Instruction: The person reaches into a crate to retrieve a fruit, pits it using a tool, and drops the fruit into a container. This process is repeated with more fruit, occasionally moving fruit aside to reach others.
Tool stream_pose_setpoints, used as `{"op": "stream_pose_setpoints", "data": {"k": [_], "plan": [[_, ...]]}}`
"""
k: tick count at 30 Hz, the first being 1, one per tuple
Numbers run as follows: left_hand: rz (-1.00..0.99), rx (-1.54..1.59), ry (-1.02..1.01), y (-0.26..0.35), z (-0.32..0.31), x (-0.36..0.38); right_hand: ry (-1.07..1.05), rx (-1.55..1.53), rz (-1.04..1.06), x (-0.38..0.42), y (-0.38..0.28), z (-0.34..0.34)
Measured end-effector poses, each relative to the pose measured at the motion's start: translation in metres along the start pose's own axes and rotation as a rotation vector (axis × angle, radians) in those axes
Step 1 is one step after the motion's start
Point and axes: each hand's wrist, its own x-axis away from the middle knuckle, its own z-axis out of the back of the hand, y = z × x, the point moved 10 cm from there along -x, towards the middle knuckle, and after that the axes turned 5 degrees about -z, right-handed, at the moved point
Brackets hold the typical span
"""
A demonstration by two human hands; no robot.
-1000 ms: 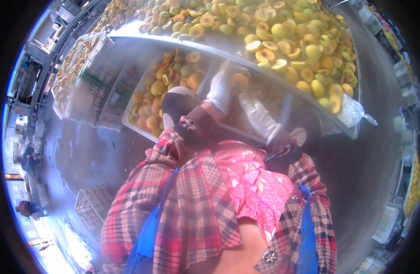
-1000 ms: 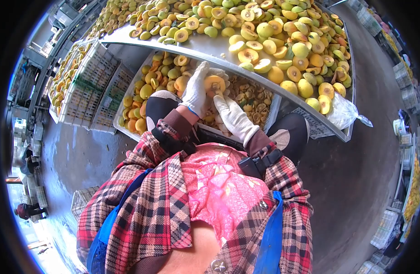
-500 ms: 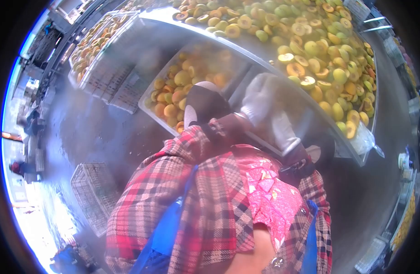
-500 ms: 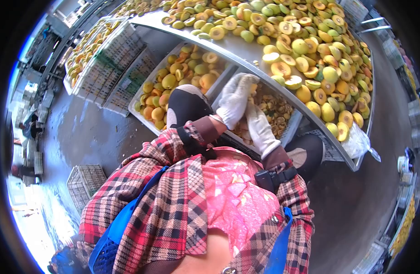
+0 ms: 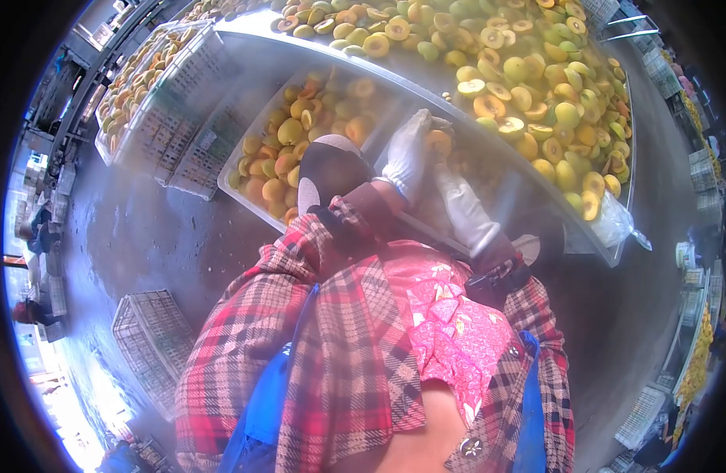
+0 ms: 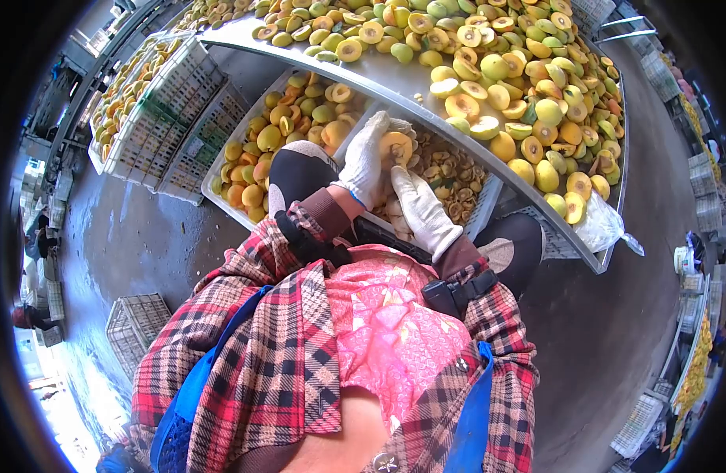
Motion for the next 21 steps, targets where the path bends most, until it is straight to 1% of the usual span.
{"op": "stream_pose_setpoints", "data": {"k": [2,3,4,5,6,8,9,10,11,12,13,14,16,17,18,20,21], "plan": [[-0.215,-0.221,-0.037,0.028,-0.010,0.011,-0.026,-0.012,0.003,0.005,-0.005,-0.008],[-0.212,-0.220,-0.034,0.024,-0.013,0.014,0.037,0.013,0.022,0.008,-0.011,-0.005],[-0.402,-0.328,0.012,0.038,-0.022,0.020,0.099,0.038,0.044,0.012,-0.017,-0.001],[-0.594,-0.435,0.058,0.055,-0.028,0.030,0.045,-0.006,0.060,0.009,-0.015,-0.002],[-0.596,-0.434,0.058,0.059,-0.027,0.031,0.045,-0.005,0.062,0.005,-0.011,0.001],[-0.332,-0.345,0.059,0.054,-0.024,0.028,-0.041,-0.110,-0.035,-0.001,0.003,-0.003],[-0.255,-0.133,0.061,0.032,-0.006,0.010,-0.040,-0.108,-0.037,-0.001,0.005,-0.002],[-0.255,-0.131,0.063,0.028,0.000,0.007,-0.041,-0.028,0.038,0.000,-0.002,-0.004],[-0.217,-0.067,0.012,0.021,0.000,0.002,-0.042,0.051,0.116,0.002,-0.010,-0.005],[-0.178,-0.004,-0.039,0.012,-0.001,-0.001,-0.042,0.052,0.115,0.004,-0.012,-0.006],[-0.246,-0.036,0.016,0.025,-0.006,0.007,-0.075,-0.054,0.018,0.006,-0.005,-0.008],[-0.247,-0.034,0.025,0.029,-0.011,0.012,-0.113,-0.157,-0.082,0.009,0.000,-0.014],[-0.266,-0.185,-0.068,0.045,-0.021,0.016,-0.075,-0.211,-0.329,0.024,0.008,-0.010],[-0.178,-0.167,-0.142,0.043,-0.026,0.016,-0.190,-0.248,-0.382,0.028,0.008,-0.016],[-0.089,-0.062,-0.194,0.031,-0.028,0.013,-0.218,-0.275,-0.404,0.032,0.007,-0.016],[-0.403,-0.447,-0.342,0.055,-0.041,0.015,-0.247,-0.274,-0.365,0.033,0.008,-0.017],[-0.264,-0.414,-0.323,0.046,-0.037,0.016,-0.260,-0.275,-0.391,0.035,0.014,-0.019]]}}
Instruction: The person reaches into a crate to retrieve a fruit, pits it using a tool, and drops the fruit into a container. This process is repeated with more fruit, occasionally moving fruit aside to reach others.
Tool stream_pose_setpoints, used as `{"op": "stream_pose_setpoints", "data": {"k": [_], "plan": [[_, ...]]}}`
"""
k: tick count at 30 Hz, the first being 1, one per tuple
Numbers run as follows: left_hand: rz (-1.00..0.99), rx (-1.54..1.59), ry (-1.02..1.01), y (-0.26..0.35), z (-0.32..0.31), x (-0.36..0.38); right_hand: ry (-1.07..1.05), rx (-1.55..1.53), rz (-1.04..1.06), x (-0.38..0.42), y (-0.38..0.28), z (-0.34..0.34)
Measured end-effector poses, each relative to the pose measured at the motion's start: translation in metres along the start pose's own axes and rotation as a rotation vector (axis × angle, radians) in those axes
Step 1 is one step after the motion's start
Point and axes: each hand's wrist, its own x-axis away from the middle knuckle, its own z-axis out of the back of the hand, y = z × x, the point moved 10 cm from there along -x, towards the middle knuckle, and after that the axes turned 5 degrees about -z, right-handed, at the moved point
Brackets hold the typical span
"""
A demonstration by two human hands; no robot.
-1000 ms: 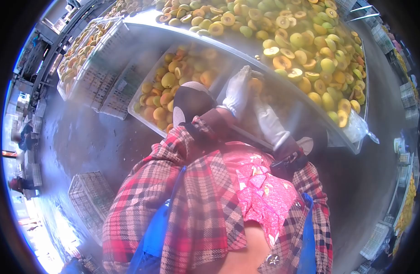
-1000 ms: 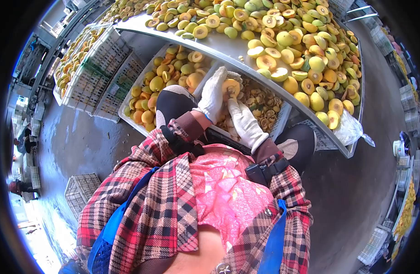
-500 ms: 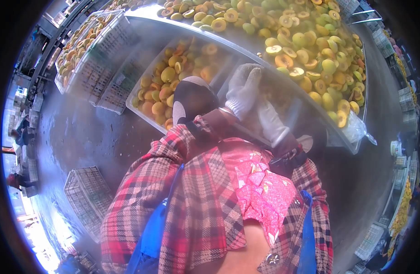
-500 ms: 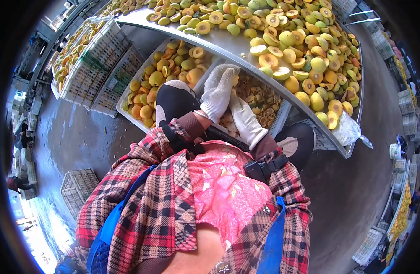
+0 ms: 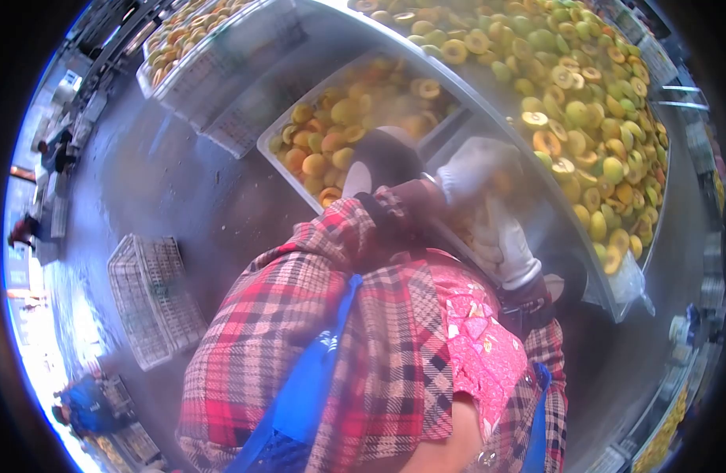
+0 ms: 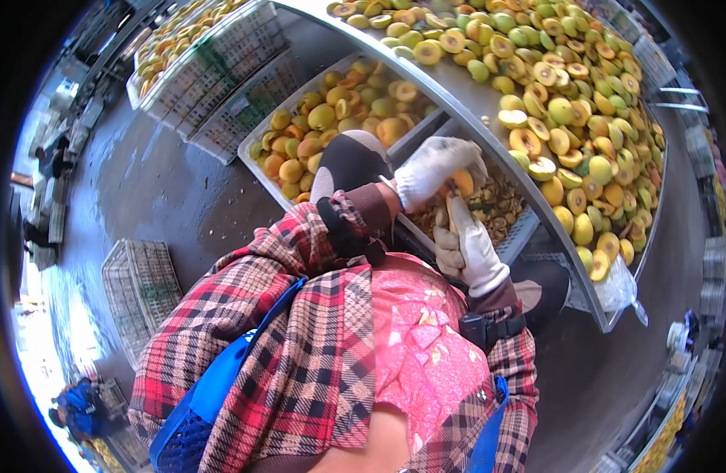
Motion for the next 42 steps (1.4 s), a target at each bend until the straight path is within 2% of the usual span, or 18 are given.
{"op": "stream_pose_setpoints", "data": {"k": [3,5,6,7,9,11,17,18,21,23,27,29,33,36,38,39,41,42], "plan": [[0.154,-0.170,-0.133,0.012,-0.013,0.007,-0.099,-0.041,-0.090,-0.001,0.014,-0.002],[0.279,0.151,-0.133,-0.004,-0.019,0.009,-0.248,-0.147,-0.098,0.000,0.015,-0.009],[-0.014,0.175,-0.243,0.013,-0.022,0.002,-0.255,-0.139,-0.109,-0.001,0.016,-0.013],[-0.080,0.236,-0.101,0.006,-0.015,-0.004,-0.340,-0.183,-0.094,0.002,0.011,-0.024],[0.262,0.717,0.008,-0.014,-0.019,0.010,-0.434,-0.222,-0.082,0.002,0.006,-0.037],[0.221,0.929,0.093,-0.016,-0.015,0.007,-0.622,-0.319,-0.094,0.005,-0.001,-0.051],[0.102,0.656,0.424,0.017,0.046,0.011,-0.672,-0.302,-0.080,-0.005,-0.014,-0.080],[0.202,0.829,0.400,0.012,0.045,0.010,-0.747,-0.279,-0.028,-0.001,-0.022,-0.087],[-0.128,0.709,0.625,0.037,0.152,0.008,-0.816,-0.243,0.025,0.006,-0.028,-0.086],[-0.294,0.096,0.716,0.085,0.215,0.038,-0.471,-0.165,-0.002,-0.018,-0.020,-0.042],[-0.042,-0.455,0.675,0.045,0.305,0.090,0.154,0.099,-0.053,-0.030,0.004,0.042],[0.359,-1.516,0.046,0.001,0.291,0.099,0.263,0.112,-0.054,-0.028,0.012,0.065],[0.547,-1.386,0.178,-0.010,0.286,0.131,0.531,0.385,-0.076,-0.011,0.008,0.081],[0.595,-1.402,-0.048,0.017,0.264,0.120,0.574,0.531,-0.153,-0.026,0.019,0.098],[0.463,-1.479,0.000,-0.015,0.280,0.121,0.604,0.751,-0.168,-0.026,0.020,0.112],[0.470,-1.703,-0.311,-0.072,0.301,0.118,0.593,0.822,-0.165,-0.027,0.020,0.112],[0.543,-1.527,0.086,-0.045,0.310,0.119,0.525,0.651,-0.089,-0.030,0.021,0.126],[0.376,-1.542,0.207,-0.035,0.307,0.110,0.570,1.069,-0.035,-0.042,0.014,0.144]]}}
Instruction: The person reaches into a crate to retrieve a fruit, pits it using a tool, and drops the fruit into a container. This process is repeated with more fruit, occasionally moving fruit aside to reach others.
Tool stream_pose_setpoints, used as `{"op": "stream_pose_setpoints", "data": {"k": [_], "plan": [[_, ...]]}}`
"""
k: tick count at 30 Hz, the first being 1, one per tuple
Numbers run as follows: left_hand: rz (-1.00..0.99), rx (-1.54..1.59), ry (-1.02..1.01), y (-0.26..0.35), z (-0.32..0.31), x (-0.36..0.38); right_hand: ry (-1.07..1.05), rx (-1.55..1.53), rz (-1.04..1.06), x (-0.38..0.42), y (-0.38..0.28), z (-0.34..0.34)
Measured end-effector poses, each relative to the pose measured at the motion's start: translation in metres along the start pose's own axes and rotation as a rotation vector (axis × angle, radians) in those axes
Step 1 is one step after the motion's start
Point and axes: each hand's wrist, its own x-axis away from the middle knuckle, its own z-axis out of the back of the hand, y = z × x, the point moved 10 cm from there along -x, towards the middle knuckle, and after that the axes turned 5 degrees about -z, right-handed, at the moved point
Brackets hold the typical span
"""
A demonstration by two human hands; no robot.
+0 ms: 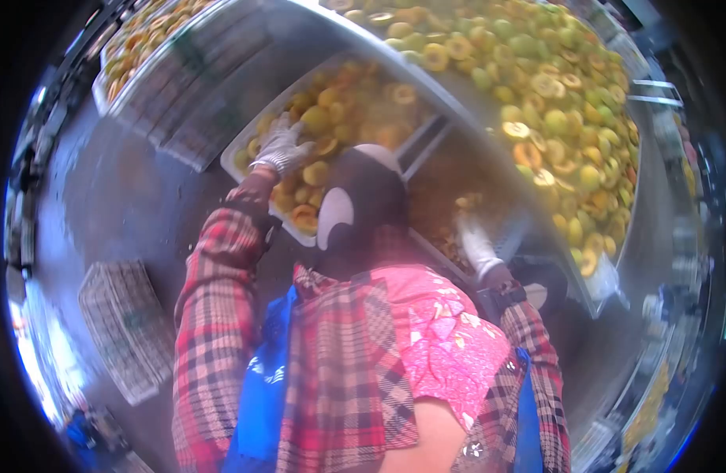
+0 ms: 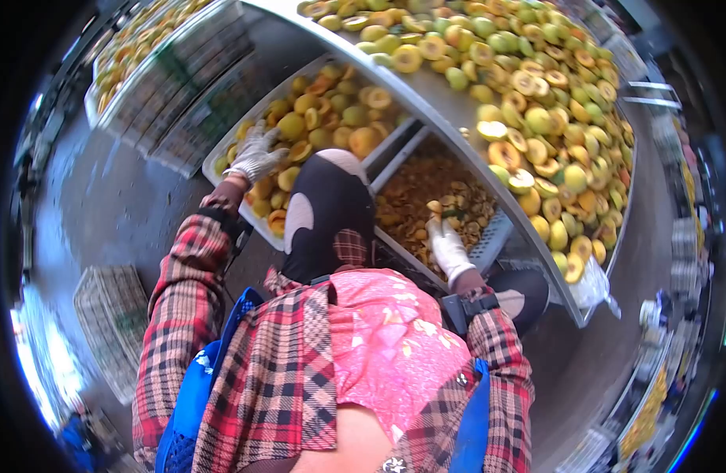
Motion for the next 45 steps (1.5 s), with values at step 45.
{"op": "stream_pose_setpoints", "data": {"k": [45], "plan": [[-0.309,1.841,-0.017,0.311,0.028,-0.022,0.450,-0.479,0.609,0.104,-0.151,0.078]]}}
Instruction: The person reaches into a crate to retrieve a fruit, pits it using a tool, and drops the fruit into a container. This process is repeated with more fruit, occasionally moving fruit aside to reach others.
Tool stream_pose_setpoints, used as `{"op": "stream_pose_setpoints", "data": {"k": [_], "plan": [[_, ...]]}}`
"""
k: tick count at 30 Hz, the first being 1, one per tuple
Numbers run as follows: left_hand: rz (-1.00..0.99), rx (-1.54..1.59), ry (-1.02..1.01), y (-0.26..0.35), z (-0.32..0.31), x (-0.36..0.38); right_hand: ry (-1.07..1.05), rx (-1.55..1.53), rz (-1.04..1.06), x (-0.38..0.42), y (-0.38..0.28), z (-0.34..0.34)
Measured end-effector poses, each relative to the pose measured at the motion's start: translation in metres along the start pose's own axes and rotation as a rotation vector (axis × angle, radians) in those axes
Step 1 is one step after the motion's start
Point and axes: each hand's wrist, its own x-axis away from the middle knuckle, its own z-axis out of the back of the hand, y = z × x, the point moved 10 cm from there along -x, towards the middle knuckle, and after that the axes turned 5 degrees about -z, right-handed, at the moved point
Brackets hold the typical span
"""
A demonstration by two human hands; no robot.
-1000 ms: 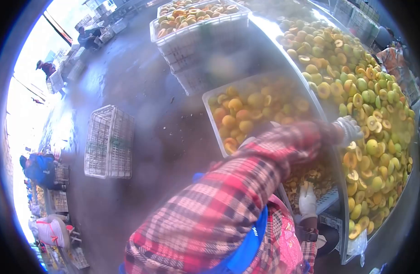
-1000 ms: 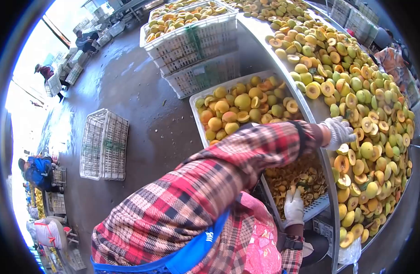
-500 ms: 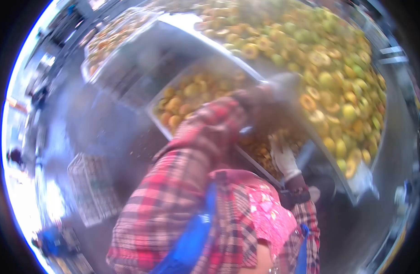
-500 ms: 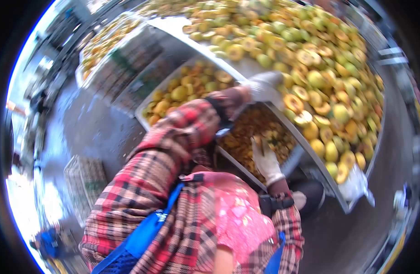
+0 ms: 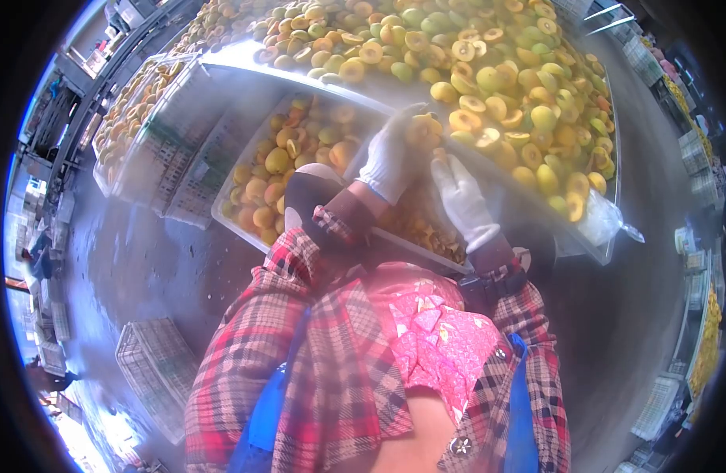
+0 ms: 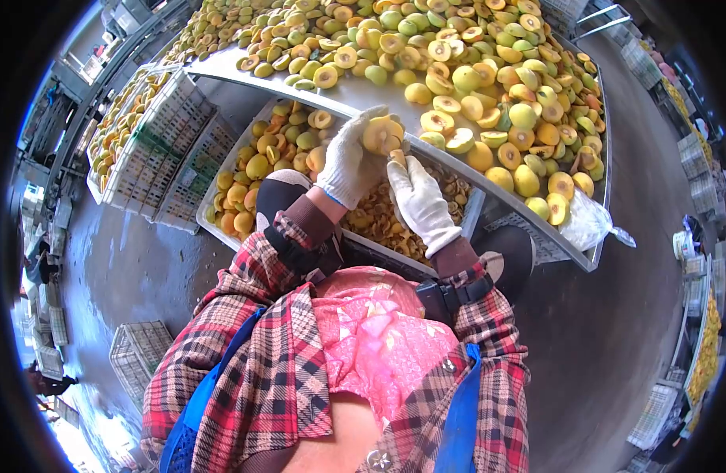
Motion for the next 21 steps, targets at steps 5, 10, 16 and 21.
{"op": "stream_pose_setpoints", "data": {"k": [5,10,16,21], "plan": [[0.068,0.065,-0.029,0.007,-0.018,0.016,-0.006,0.001,-0.164,0.006,0.000,0.002],[0.309,0.466,0.115,-0.013,-0.020,0.019,0.151,0.143,0.179,0.006,-0.011,0.005],[-0.010,0.082,0.142,0.003,-0.013,0.026,-0.019,-0.024,0.030,0.011,0.009,-0.011],[0.168,0.095,0.217,-0.001,-0.007,0.036,-0.005,-0.026,0.026,0.023,0.002,-0.011]]}}
